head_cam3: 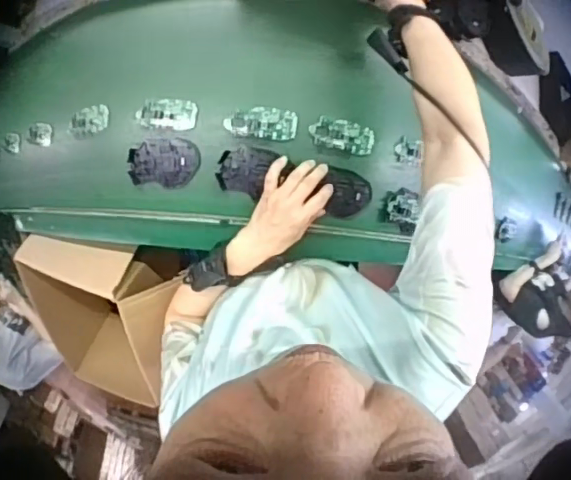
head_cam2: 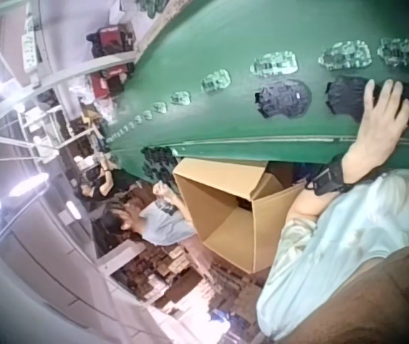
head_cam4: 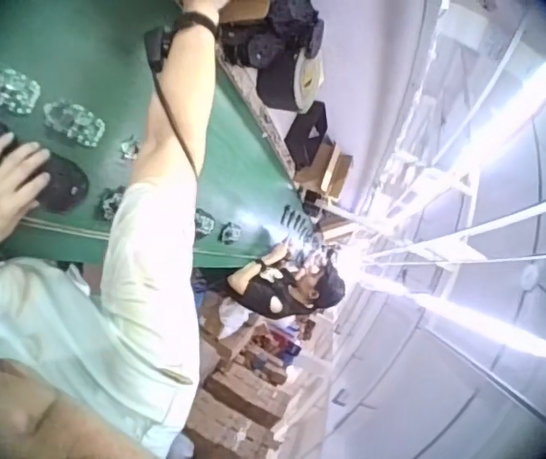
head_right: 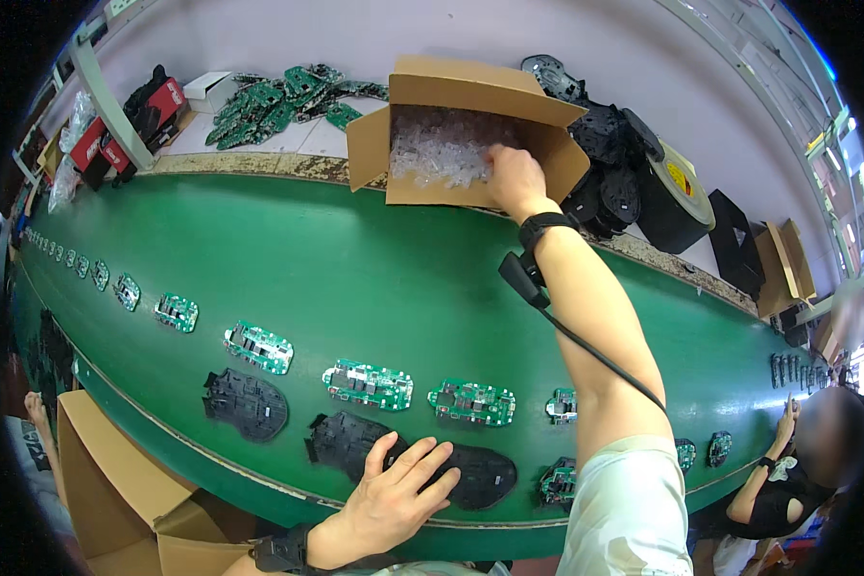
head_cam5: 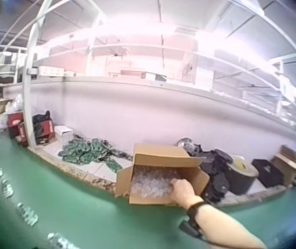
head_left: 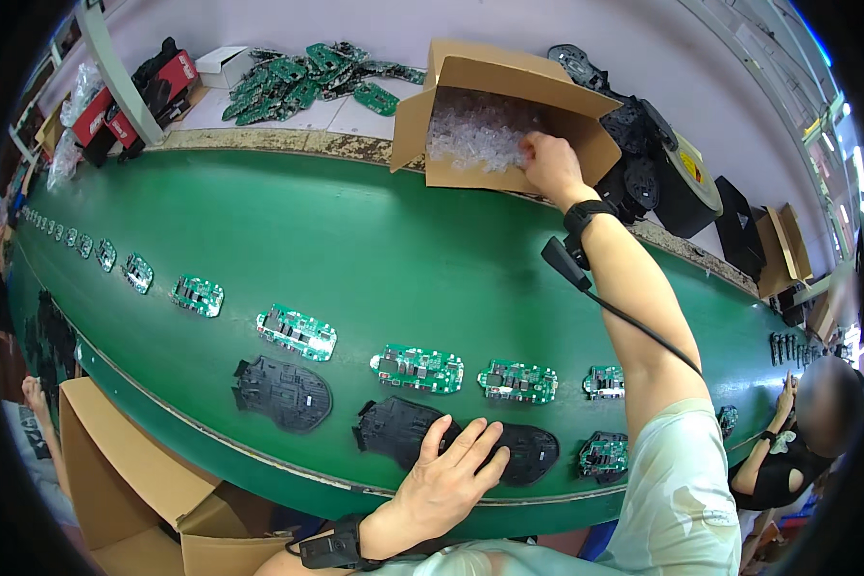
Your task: Assembling internal components and circuit boards into computer mouse shells on a production line.
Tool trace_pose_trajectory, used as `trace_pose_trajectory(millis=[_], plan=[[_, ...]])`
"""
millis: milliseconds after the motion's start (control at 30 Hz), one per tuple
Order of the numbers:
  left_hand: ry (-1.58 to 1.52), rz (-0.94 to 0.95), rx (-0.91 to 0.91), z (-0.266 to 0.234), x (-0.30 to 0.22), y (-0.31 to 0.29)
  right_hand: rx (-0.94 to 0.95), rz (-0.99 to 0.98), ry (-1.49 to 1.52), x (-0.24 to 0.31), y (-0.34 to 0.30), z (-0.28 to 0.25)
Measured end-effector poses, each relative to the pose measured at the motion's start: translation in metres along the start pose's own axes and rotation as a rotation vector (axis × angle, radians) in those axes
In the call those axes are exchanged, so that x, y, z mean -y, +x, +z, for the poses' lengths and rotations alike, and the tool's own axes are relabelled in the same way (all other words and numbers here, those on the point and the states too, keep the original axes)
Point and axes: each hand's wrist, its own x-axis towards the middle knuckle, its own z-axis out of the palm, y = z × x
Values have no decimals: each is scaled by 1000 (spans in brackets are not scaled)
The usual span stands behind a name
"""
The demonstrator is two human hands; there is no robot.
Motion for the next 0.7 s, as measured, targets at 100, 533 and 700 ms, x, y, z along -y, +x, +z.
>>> trace_pose_trajectory(millis=[100, 533, 700], plan=[[-61, -7, -32, 2, -1, -5, -108, -11, 44, 1, -13, -8], [-113, -74, -103, -12, 13, 8, 397, 204, 823, 67, -266, -138], [-102, -69, -92, -10, 9, 7, 223, -32, 624, 83, -341, -121]])
